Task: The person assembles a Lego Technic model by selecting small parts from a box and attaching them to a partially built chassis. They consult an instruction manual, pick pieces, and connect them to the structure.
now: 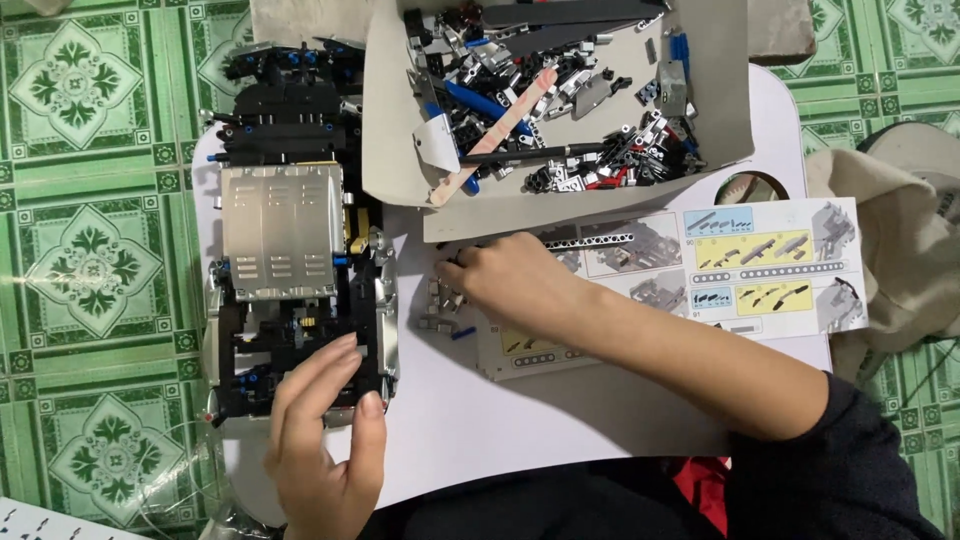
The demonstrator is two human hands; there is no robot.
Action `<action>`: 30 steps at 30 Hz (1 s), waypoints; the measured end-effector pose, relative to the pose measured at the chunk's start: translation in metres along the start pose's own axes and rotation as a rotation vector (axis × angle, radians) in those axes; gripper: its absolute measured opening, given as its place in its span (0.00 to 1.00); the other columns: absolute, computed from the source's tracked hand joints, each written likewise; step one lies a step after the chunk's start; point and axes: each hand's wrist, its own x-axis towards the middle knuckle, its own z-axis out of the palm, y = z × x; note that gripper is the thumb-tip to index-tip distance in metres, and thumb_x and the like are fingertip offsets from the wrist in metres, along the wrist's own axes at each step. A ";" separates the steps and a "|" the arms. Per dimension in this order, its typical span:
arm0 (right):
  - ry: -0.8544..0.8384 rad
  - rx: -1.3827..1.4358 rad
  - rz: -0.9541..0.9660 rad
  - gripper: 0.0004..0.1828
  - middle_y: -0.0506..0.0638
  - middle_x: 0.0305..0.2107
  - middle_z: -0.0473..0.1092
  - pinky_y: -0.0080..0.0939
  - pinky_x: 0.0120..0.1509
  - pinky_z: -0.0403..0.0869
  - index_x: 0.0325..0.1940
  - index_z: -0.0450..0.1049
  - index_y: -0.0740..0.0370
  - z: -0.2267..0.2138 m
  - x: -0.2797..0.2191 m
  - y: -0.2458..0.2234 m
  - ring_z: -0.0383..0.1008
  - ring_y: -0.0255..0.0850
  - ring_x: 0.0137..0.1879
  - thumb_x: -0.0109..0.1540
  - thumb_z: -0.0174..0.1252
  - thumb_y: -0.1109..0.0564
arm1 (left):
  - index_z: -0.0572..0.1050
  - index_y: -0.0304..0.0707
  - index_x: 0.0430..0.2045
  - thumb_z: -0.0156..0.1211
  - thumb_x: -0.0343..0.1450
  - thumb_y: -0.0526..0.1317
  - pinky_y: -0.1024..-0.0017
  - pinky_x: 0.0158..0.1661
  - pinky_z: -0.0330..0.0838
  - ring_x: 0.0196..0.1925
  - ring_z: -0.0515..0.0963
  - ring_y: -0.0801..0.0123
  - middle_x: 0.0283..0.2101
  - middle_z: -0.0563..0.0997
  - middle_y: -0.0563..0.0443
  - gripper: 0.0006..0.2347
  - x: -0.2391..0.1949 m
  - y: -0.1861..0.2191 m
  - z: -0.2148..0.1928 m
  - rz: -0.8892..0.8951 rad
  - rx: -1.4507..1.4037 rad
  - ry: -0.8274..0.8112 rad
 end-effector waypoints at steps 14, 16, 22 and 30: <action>0.073 -0.004 -0.099 0.12 0.46 0.26 0.65 0.39 0.16 0.69 0.35 0.75 0.55 0.005 -0.001 0.005 0.67 0.33 0.19 0.51 0.60 0.69 | 0.70 0.26 0.47 0.53 0.68 0.32 0.62 0.61 0.67 0.59 0.72 0.54 0.55 0.71 0.38 0.14 0.006 0.002 -0.003 -0.029 0.112 -0.088; 0.115 0.069 -0.070 0.14 0.47 0.27 0.62 0.44 0.16 0.66 0.36 0.74 0.57 0.008 0.000 0.005 0.67 0.40 0.18 0.49 0.56 0.69 | 0.69 0.25 0.48 0.51 0.69 0.33 0.62 0.60 0.68 0.60 0.71 0.52 0.56 0.70 0.36 0.14 0.008 0.003 -0.003 -0.010 0.120 -0.089; 0.177 0.033 -0.112 0.18 0.49 0.34 0.64 0.40 0.18 0.69 0.37 0.73 0.57 0.010 -0.004 0.002 0.69 0.39 0.27 0.45 0.62 0.69 | 0.69 0.26 0.48 0.51 0.68 0.35 0.64 0.59 0.68 0.60 0.72 0.53 0.56 0.71 0.37 0.15 0.010 0.009 -0.002 -0.057 0.098 -0.105; 0.434 0.042 -0.264 0.12 0.53 0.37 0.66 0.37 0.22 0.70 0.35 0.70 0.61 -0.012 -0.023 0.003 0.67 0.37 0.24 0.51 0.61 0.70 | 0.72 0.30 0.46 0.53 0.69 0.36 0.70 0.53 0.71 0.57 0.76 0.58 0.54 0.75 0.42 0.13 0.013 0.014 -0.005 0.005 0.290 -0.071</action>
